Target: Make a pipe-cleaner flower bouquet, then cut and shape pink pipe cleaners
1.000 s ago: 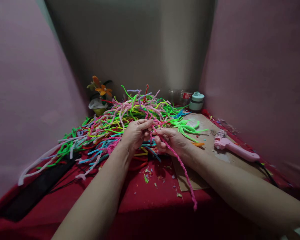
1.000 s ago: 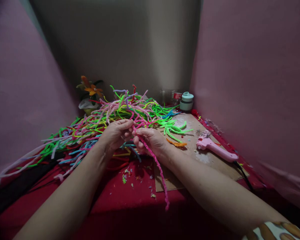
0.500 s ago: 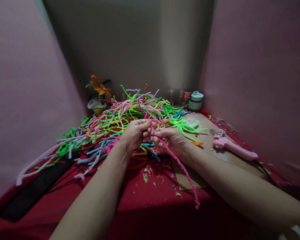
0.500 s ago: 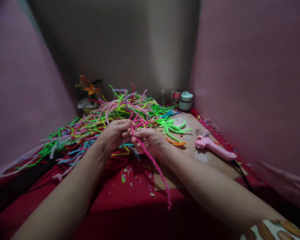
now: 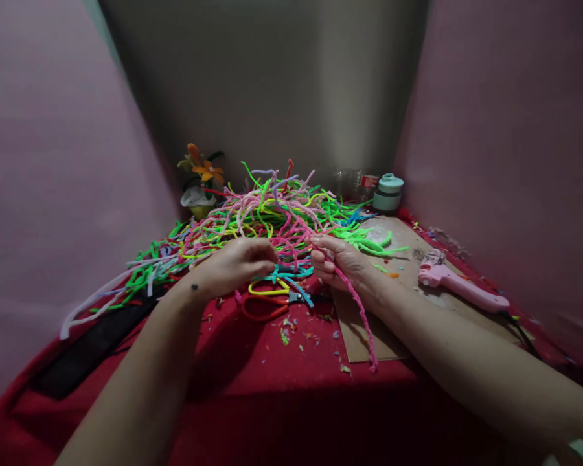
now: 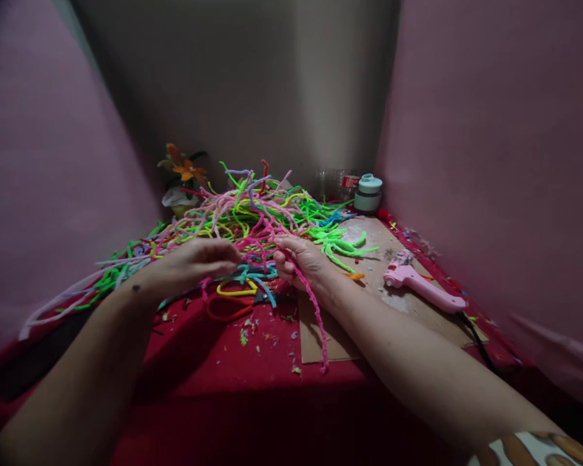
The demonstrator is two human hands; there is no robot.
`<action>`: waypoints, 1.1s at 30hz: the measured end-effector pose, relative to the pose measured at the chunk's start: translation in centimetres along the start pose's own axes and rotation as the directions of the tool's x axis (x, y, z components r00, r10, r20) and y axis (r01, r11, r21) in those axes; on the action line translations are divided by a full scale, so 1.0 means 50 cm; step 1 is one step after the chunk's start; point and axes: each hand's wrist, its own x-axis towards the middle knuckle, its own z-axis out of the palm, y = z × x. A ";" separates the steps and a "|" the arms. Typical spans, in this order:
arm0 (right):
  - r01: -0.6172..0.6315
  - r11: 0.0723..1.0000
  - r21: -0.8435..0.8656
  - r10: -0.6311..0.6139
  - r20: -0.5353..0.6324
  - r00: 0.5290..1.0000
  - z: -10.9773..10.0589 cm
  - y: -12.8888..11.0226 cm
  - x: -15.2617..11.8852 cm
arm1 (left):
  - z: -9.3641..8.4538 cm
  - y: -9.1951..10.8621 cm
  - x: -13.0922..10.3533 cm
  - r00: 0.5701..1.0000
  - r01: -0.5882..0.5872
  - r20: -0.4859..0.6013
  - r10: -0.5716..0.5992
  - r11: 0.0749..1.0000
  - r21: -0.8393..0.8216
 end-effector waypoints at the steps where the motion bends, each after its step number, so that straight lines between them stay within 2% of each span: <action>1: 0.007 1.000 0.001 -0.007 0.002 1.000 0.001 0.000 0.000 | 0.000 -0.006 -0.015 0.998 -0.017 0.056 0.009 0.988 0.151; 3: 0.012 1.000 0.005 -0.012 0.013 1.000 0.001 0.001 0.000 | 0.013 -0.027 -0.035 0.993 -0.040 0.121 -0.012 0.904 0.426; 4: 0.007 1.000 0.010 -0.007 0.022 1.000 0.001 0.001 0.000 | 0.024 -0.038 -0.040 0.986 -0.082 0.170 -0.007 0.854 0.513; 8: -0.060 0.998 0.037 0.060 0.018 0.998 -0.003 -0.003 0.000 | 0.073 -0.064 -0.048 0.975 -0.221 0.167 0.145 0.633 0.742; 10: -0.077 0.996 0.036 0.077 0.001 0.997 -0.003 -0.006 0.000 | 0.082 -0.058 -0.056 0.968 -0.249 0.199 0.151 0.555 0.794; 14: -0.032 0.999 -0.011 0.032 0.005 0.999 -0.002 -0.009 -0.002 | 0.065 -0.046 -0.092 0.962 -0.264 0.252 0.101 0.577 0.773; 18: 0.022 0.996 -0.081 -0.019 0.029 0.999 0.002 -0.006 -0.005 | 0.020 -0.060 -0.124 0.978 -0.178 0.207 0.024 0.613 0.770; 21: 0.064 0.985 -0.160 -0.066 -0.010 0.998 0.004 0.000 -0.003 | -0.007 -0.072 -0.131 0.989 -0.117 0.145 0.005 0.622 0.774; 25: 0.112 0.950 -0.292 -0.136 -0.062 0.989 0.001 0.010 0.003 | -0.006 -0.069 -0.132 0.998 -0.067 0.058 0.034 0.617 0.784; 29: 0.113 0.919 -0.379 -0.152 -0.075 0.985 0.000 0.013 0.004 | 0.014 -0.037 -0.129 1.000 -0.014 0.017 -0.001 0.519 0.855; 33: 0.094 0.904 -0.417 -0.144 -0.091 0.985 0.004 0.011 0.000 | 0.019 0.000 -0.123 0.995 0.071 -0.043 -0.090 0.344 0.936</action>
